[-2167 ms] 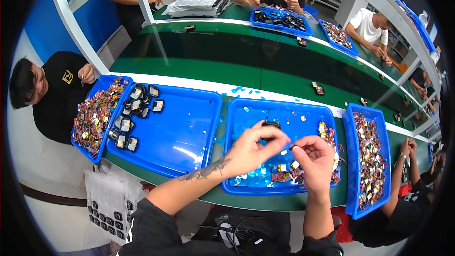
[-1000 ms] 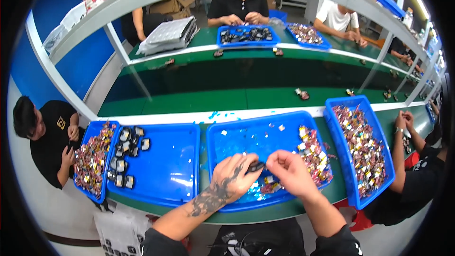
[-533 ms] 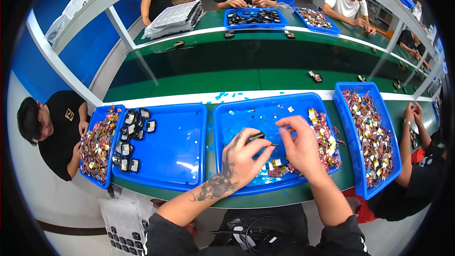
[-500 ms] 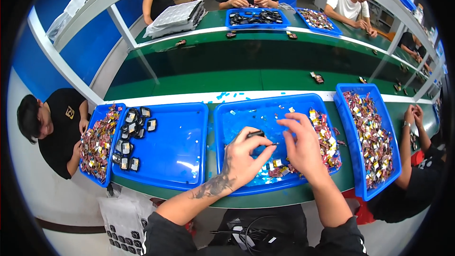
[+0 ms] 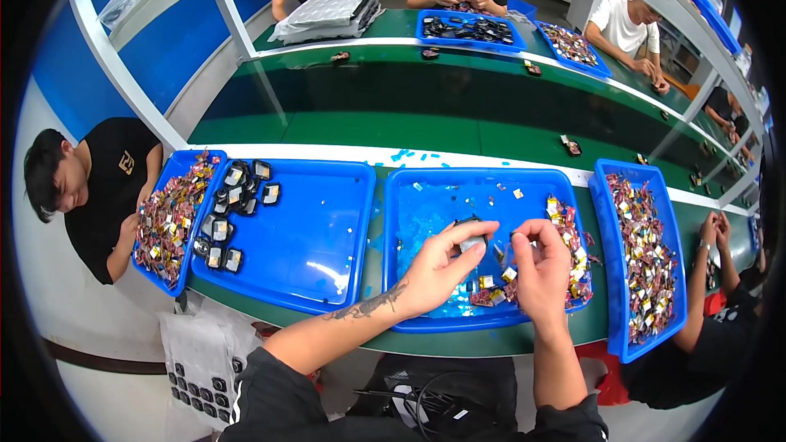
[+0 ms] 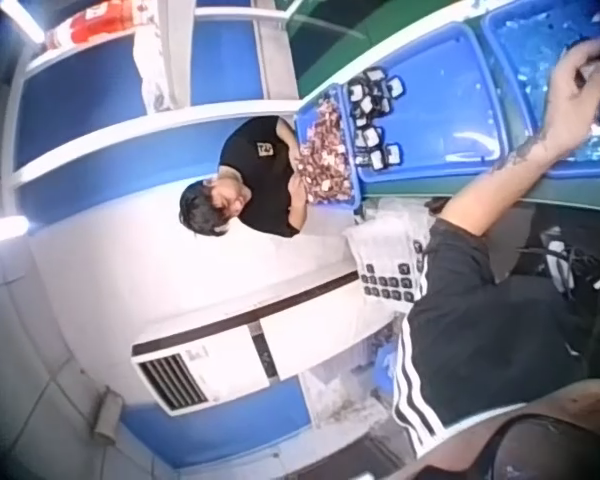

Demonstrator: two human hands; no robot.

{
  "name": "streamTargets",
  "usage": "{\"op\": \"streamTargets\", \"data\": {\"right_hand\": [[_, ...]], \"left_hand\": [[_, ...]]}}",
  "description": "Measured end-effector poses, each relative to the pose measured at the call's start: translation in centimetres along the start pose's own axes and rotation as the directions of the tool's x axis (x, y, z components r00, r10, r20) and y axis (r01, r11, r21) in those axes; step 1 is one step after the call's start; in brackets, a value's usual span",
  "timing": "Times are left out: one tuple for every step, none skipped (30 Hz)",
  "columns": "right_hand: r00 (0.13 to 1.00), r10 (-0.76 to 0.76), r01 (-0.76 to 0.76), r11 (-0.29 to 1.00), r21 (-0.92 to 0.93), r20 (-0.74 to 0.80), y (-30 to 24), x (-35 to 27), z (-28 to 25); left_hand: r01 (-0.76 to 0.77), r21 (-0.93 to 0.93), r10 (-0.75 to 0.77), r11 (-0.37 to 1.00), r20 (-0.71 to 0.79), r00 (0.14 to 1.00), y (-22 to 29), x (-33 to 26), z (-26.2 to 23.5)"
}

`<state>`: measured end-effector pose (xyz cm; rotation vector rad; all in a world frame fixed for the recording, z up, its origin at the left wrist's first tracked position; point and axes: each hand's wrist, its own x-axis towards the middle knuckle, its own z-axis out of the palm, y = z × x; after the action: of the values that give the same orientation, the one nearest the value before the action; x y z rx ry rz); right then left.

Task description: Assembling small electronic components, specifically inserting small chips or parts into a larger casing.

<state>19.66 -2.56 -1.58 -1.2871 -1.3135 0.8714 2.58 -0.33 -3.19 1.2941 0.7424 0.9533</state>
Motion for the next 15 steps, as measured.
{"op": "streamTargets", "data": {"right_hand": [[1.000, 0.016, -0.016, 0.997, 0.074, 0.004, -0.2, -0.1, -0.1], [0.999, 0.033, -0.034, 0.989, 0.146, 0.008, -0.3, -0.1, -0.1], [1.000, -0.013, 0.011, 0.989, 0.148, 0.011, 0.2, 0.0, 0.0], [1.000, -0.010, 0.008, 0.990, 0.144, 0.017, 0.2, 0.0, 0.1], [1.000, 0.005, -0.010, 0.984, 0.176, 0.029, -0.2, 0.0, 0.3], [0.999, 0.014, -0.021, 0.978, 0.207, 0.038, -0.7, -0.1, 0.2], [0.999, 0.011, -0.019, 0.979, 0.202, 0.042, -1.1, -0.3, -0.2], [0.990, 0.092, -0.114, 0.968, 0.222, 0.105, -1.3, -0.6, -0.7], [0.969, 0.175, -0.213, 0.949, 0.231, 0.174, -1.4, -0.6, -1.0], [0.967, 0.177, -0.216, 0.951, 0.223, 0.182, -1.6, -0.6, -1.0], [0.969, 0.161, -0.199, 0.958, 0.208, 0.188, -1.8, -0.4, -1.0], [0.971, 0.149, -0.186, 0.963, 0.194, 0.189, -1.9, -0.4, -0.8], [0.992, 0.041, -0.061, 0.983, 0.175, 0.118, -1.5, -0.3, -0.2], [0.992, 0.044, -0.064, 0.983, 0.170, 0.120, -1.7, -0.2, 0.0], [0.995, 0.004, -0.009, 0.999, 0.046, 0.102, -1.8, -0.1, 0.2]], "left_hand": [[-0.030, -0.028, 0.030, 0.999, -0.020, 0.999, -0.1, 0.1, -0.1], [-0.061, -0.055, 0.059, 0.997, -0.041, 0.997, -0.1, 0.1, -0.3], [-0.028, -0.069, 0.025, 0.997, -0.044, 0.999, 0.7, 0.0, -0.5], [-0.027, -0.075, 0.023, 0.997, -0.049, 0.999, 0.4, 0.1, -0.8], [-0.029, -0.129, 0.023, 0.991, -0.049, 0.999, -0.1, 0.2, -1.1], [-0.037, -0.181, 0.029, 0.983, -0.044, 0.999, -0.2, 0.3, -1.2], [-0.051, -0.213, 0.046, 0.976, -0.026, 0.999, 0.1, 0.2, -1.2], [-0.056, -0.217, 0.051, 0.975, -0.030, 0.998, 0.3, 0.1, -1.0], [-0.059, -0.235, 0.050, 0.970, -0.045, 0.998, 0.4, 0.1, -0.9], [-0.063, -0.253, 0.050, 0.965, -0.060, 0.997, 0.4, 0.1, -0.8], [-0.068, -0.259, 0.052, 0.963, -0.068, 0.996, 0.3, 0.3, -0.9], [-0.062, -0.269, 0.055, 0.961, -0.034, 0.998, -0.1, 0.5, -1.0], [-0.056, -0.279, 0.059, 0.959, 0.001, 0.998, -0.3, 0.7, -1.0], [-0.055, -0.284, 0.058, 0.957, 0.000, 0.998, -0.3, 0.5, -0.9], [-0.045, -0.233, 0.051, 0.971, 0.023, 0.998, 0.0, 0.3, -0.9]]}}
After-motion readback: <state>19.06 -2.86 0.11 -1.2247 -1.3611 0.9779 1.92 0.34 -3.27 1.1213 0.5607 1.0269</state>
